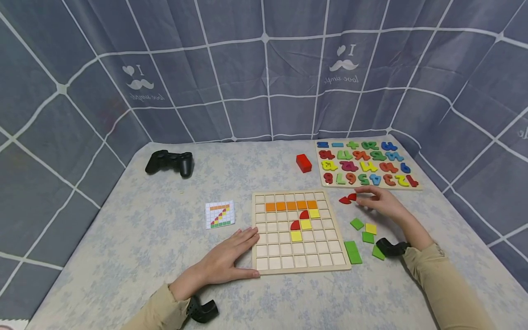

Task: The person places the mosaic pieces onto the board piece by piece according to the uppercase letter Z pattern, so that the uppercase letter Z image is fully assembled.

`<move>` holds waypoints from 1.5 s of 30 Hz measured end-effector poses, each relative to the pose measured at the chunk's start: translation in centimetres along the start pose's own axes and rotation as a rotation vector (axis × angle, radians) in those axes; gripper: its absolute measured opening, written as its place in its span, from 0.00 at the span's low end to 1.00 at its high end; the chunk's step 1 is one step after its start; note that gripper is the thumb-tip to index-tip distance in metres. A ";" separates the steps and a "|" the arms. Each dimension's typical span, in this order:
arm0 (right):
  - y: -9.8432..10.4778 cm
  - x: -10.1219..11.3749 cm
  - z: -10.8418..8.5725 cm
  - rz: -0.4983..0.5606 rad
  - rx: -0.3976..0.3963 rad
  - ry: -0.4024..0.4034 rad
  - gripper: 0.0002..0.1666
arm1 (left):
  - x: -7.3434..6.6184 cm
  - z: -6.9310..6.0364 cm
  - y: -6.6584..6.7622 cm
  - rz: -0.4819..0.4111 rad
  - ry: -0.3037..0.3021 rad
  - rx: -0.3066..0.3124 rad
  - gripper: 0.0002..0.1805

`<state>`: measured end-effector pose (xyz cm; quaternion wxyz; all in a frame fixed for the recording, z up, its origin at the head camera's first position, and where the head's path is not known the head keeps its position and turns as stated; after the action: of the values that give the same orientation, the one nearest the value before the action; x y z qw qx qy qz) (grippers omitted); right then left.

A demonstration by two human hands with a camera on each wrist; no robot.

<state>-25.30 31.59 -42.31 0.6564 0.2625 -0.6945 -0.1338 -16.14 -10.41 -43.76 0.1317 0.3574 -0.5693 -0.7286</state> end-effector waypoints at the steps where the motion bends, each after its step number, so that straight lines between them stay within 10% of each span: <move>1: 0.0 -0.1 0.1 -0.008 -0.004 0.003 0.31 | 0.0 0.0 0.0 -0.001 0.000 0.000 0.50; 24: -1.0 -0.4 0.8 -0.188 -0.168 0.032 0.22 | 0.1 0.0 0.0 0.007 -0.001 -0.007 0.50; 36: -1.1 1.2 0.2 -0.003 -0.032 -0.035 0.23 | 0.1 0.0 -0.1 0.011 -0.001 -0.003 0.50; 45: -5.2 5.5 0.6 0.020 0.236 0.070 0.15 | 0.0 0.0 0.0 0.022 -0.013 -0.019 0.50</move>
<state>-24.95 24.21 -40.47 0.6462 0.3353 -0.6846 -0.0355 -16.16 -10.38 -43.81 0.1394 0.3453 -0.5670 -0.7348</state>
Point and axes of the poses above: each hand's wrist, its own z-axis towards the middle knuckle, its own y-axis out of the back of the hand, x = y × z, the point moved 5 cm from there along z, towards the middle knuckle, and after that the axes turned 7 degrees about z, right-handed, at the moved point
